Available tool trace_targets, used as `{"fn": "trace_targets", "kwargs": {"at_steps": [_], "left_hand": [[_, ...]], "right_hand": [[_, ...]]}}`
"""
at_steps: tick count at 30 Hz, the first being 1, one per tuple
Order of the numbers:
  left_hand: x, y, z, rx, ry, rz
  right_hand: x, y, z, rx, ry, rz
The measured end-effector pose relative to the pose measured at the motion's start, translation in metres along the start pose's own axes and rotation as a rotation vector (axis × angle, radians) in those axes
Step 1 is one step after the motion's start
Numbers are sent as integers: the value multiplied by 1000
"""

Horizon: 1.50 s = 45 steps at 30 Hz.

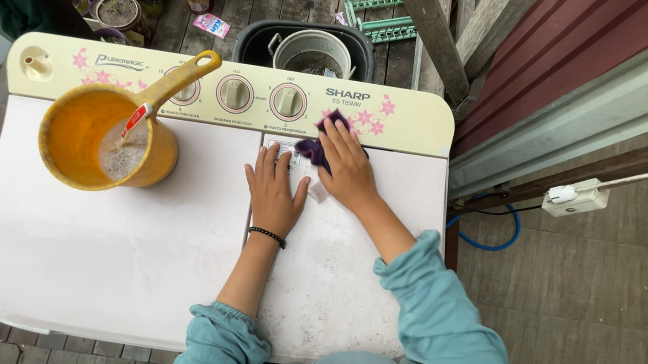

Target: The person wipes the top lid and the control panel knobs of a washing machine using a cloth and a cleaning solution from a pitcher.

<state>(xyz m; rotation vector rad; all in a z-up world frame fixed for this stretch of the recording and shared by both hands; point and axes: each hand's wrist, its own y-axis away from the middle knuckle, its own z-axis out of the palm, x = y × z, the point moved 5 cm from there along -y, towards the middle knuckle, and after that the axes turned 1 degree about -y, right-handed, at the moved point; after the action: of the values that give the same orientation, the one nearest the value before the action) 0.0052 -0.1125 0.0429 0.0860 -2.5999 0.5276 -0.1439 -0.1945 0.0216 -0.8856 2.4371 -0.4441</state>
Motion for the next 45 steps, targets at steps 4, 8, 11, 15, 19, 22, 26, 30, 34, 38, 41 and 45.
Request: {"fn": "trace_targets", "kwargs": {"at_steps": [4, 8, 11, 15, 19, 22, 26, 30, 34, 38, 41, 45], "left_hand": [[-5, 1, 2, 0, 2, 5], [-3, 1, 9, 0, -48, -3], [-5, 3, 13, -11, -83, -8], [-7, 1, 12, -11, -63, -13], [-10, 1, 7, -6, -28, -9], [-9, 1, 8, -13, -21, -17], [-10, 1, 8, -21, -31, -19], [-9, 1, 12, -42, -48, -29], [-8, 0, 10, -44, -56, -27], [-7, -1, 9, -45, -62, -24], [-7, -3, 10, -49, -59, -28], [-8, 0, 9, -38, -55, -14]], "right_hand": [[39, 17, -18, 11, 93, 83], [71, -5, -43, 157, 121, 114], [53, -21, -27, 191, 67, 85], [-9, -6, -3, 19, 56, -66], [-6, -1, -23, 42, 150, -48], [6, -4, -34, 80, 233, 55], [17, -16, -43, 119, 275, 116], [14, -10, -48, 28, 260, 22], [7, -1, -50, -44, 216, 3], [2, -3, -52, -35, 224, -10], [6, -16, -51, -33, 254, -13], [5, -20, -42, -16, 275, 44]]}}
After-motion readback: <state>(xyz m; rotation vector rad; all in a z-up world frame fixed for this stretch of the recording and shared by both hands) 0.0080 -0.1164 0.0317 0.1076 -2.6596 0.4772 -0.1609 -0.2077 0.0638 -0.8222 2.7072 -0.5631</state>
